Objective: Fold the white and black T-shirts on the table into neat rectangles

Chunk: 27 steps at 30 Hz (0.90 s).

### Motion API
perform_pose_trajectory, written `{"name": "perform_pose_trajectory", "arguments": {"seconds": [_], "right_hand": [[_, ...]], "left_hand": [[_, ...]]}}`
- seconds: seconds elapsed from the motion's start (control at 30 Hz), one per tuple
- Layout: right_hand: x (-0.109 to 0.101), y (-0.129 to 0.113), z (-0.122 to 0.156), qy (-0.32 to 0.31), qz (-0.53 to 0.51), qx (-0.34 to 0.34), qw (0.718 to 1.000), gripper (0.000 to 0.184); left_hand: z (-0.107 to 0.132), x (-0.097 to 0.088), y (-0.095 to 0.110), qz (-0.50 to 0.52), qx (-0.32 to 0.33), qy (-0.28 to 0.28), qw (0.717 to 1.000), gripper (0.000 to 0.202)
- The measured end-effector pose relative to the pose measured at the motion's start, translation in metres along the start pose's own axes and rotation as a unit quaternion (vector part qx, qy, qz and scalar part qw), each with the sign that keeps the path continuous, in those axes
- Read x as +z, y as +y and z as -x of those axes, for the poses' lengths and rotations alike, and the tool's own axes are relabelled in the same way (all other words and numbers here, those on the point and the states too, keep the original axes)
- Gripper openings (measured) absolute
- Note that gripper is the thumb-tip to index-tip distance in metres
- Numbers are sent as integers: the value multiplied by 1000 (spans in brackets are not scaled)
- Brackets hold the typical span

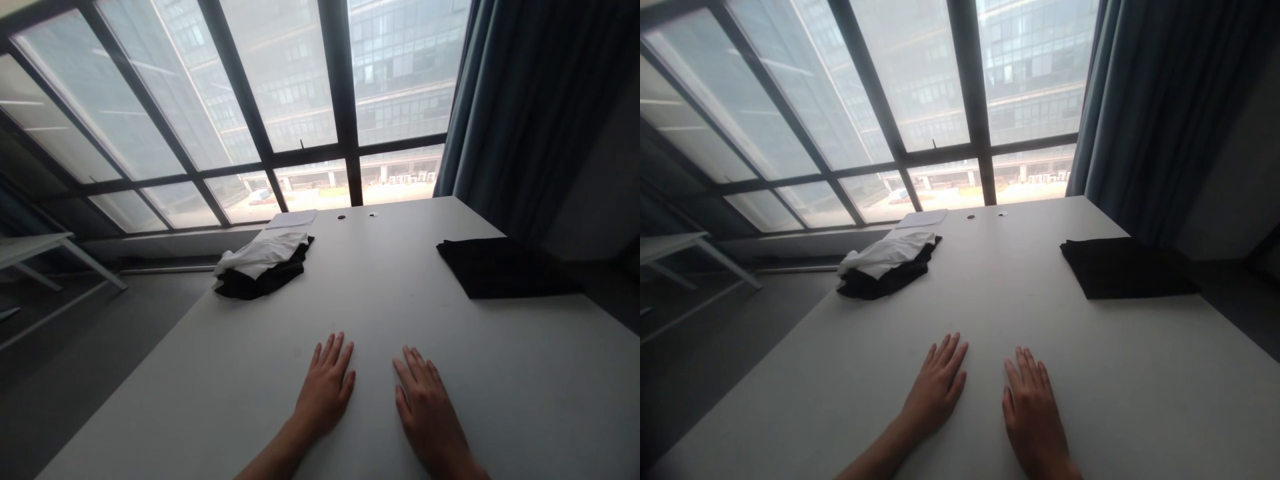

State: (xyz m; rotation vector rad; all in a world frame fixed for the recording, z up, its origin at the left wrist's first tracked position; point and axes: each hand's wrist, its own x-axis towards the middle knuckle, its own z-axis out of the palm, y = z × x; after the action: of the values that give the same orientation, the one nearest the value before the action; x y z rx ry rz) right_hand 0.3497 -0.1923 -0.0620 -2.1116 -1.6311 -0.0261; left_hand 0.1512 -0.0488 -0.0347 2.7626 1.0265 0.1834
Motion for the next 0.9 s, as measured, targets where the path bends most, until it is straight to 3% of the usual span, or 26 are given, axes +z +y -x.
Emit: {"name": "perform_pose_trajectory", "arguments": {"seconds": [0.23, 0.63, 0.9], "right_hand": [[6, 1, -2, 2, 21, -5, 1000, 49], [-14, -8, -10, -13, 29, 3, 1000, 48], [-9, -10, -11, -4, 61, 0, 998, 48]], "left_hand": [[1, -5, 0, 15, 1, -11, 1000, 59], [-4, -7, 6, 4, 1, 4, 1000, 57], [-5, -6, 7, 9, 3, 17, 1000, 58]]}}
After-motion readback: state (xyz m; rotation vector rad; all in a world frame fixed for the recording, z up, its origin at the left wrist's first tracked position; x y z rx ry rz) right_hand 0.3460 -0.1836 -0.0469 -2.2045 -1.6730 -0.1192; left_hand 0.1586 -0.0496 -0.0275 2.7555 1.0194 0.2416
